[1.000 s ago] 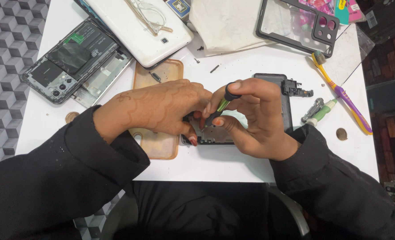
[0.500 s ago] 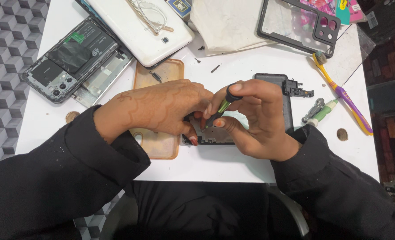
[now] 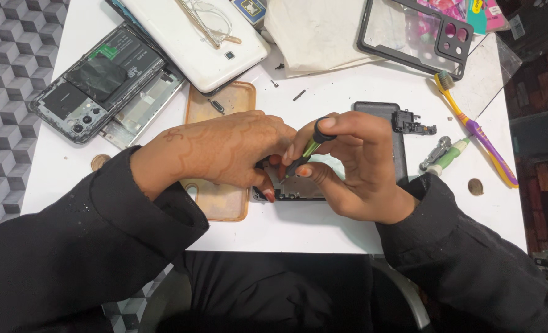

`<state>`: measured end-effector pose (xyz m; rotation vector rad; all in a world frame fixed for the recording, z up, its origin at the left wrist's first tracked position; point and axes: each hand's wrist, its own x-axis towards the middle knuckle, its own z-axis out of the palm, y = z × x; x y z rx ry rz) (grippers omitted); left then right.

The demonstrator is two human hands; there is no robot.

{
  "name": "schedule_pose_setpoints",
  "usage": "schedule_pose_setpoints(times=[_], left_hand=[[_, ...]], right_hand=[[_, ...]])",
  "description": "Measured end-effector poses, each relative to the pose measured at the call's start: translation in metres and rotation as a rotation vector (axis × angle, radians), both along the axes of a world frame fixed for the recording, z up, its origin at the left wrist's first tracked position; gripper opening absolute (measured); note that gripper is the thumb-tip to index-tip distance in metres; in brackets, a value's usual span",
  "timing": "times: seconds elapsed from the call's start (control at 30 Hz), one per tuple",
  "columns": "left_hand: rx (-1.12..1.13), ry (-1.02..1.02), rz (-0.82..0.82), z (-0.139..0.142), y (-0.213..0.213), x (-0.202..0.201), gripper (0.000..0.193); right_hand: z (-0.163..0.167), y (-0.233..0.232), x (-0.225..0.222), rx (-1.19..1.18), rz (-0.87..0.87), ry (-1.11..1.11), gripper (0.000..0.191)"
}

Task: The person uses a screwdriver to remove screws from a disassembled smartphone chassis on a white workbench. They place removed screws into a small plastic tray and continue unscrewing multiple fasteners from the device frame.

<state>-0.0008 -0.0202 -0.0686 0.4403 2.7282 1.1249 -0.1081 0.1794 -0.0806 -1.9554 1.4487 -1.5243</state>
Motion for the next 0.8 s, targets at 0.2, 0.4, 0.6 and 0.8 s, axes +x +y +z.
schedule_pose_setpoints(times=[0.2,0.4,0.6,0.8], left_hand=[[-0.021,-0.035,0.012,0.0017,0.0013,-0.0004,0.037],[-0.058,0.011,-0.001,0.0002,0.0019,-0.0005,0.039],[-0.047,0.044,-0.032,-0.0025,0.0002,-0.0008,0.031],[-0.063,0.029,-0.039,-0.0037,-0.0009,-0.001,0.035]], right_hand=[[-0.0001,0.0011,-0.0003,-0.005,0.0,0.002,0.067],[0.0019,-0.0008,0.0015,0.004,0.012,-0.028,0.067],[0.0056,-0.0037,-0.0009,-0.07,0.001,0.152,0.073],[0.0057,-0.0017,0.0012,0.021,0.101,-0.129,0.062]])
